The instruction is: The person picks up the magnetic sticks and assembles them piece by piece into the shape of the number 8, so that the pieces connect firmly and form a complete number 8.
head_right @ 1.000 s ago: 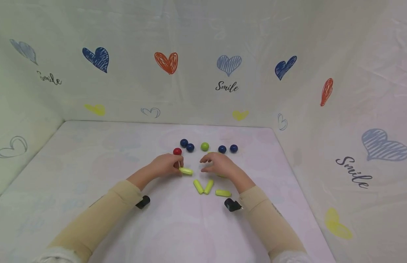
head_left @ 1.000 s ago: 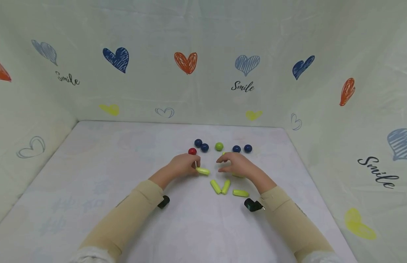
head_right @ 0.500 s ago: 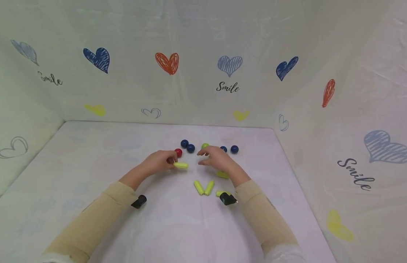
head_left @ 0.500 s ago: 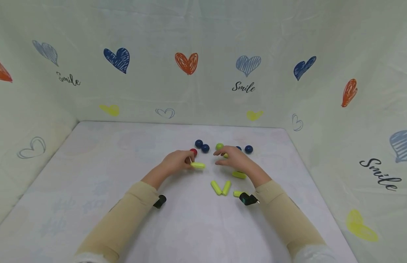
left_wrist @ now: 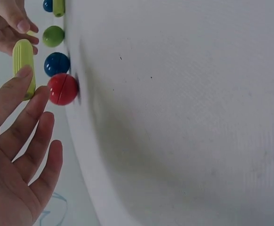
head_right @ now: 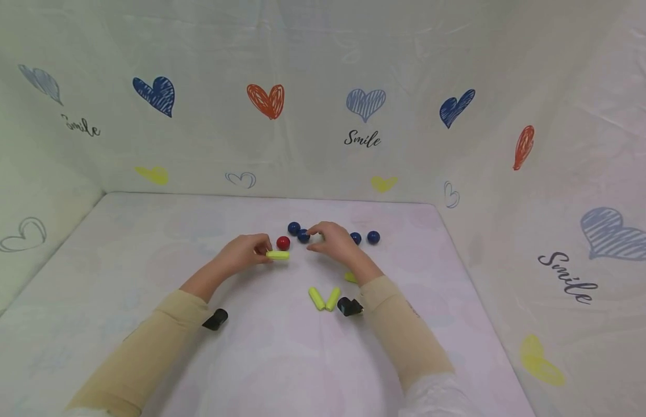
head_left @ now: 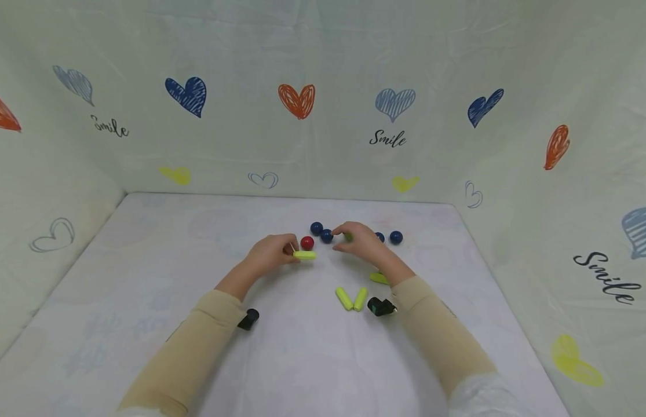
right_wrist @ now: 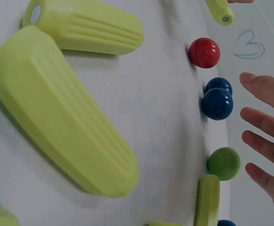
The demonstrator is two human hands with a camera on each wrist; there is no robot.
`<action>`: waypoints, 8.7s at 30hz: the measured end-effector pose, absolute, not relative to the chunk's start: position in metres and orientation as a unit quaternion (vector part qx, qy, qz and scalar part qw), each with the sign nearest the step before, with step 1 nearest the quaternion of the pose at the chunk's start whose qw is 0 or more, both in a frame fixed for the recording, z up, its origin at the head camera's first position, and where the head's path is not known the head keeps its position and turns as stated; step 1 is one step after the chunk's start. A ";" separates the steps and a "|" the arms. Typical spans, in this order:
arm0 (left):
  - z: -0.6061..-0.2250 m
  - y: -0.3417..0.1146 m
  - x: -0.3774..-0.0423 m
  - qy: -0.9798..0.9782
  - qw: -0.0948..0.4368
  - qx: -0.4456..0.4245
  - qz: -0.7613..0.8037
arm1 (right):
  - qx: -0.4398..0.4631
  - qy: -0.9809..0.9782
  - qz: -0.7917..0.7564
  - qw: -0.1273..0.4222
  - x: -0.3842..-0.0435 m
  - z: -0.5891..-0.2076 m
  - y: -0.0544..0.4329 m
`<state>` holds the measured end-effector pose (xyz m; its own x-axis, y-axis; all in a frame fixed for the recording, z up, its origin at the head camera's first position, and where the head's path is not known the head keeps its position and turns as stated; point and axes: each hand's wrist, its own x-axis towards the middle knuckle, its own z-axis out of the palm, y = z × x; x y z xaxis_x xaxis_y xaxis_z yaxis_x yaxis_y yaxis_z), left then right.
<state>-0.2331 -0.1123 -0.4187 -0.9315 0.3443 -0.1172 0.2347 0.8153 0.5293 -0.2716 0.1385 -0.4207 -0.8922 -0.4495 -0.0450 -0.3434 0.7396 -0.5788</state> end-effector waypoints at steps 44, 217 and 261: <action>-0.426 -0.143 -0.223 0.938 0.093 0.111 0.314 | -0.200 0.959 -0.198 0.041 -0.306 -0.443 0.108; -0.447 -0.071 -0.229 0.900 0.135 0.050 0.411 | -0.032 0.840 -0.541 0.031 -0.223 -0.467 0.186; -0.462 -0.082 -0.252 0.815 0.087 -0.037 0.572 | -0.020 0.844 -0.535 0.016 -0.224 -0.463 0.180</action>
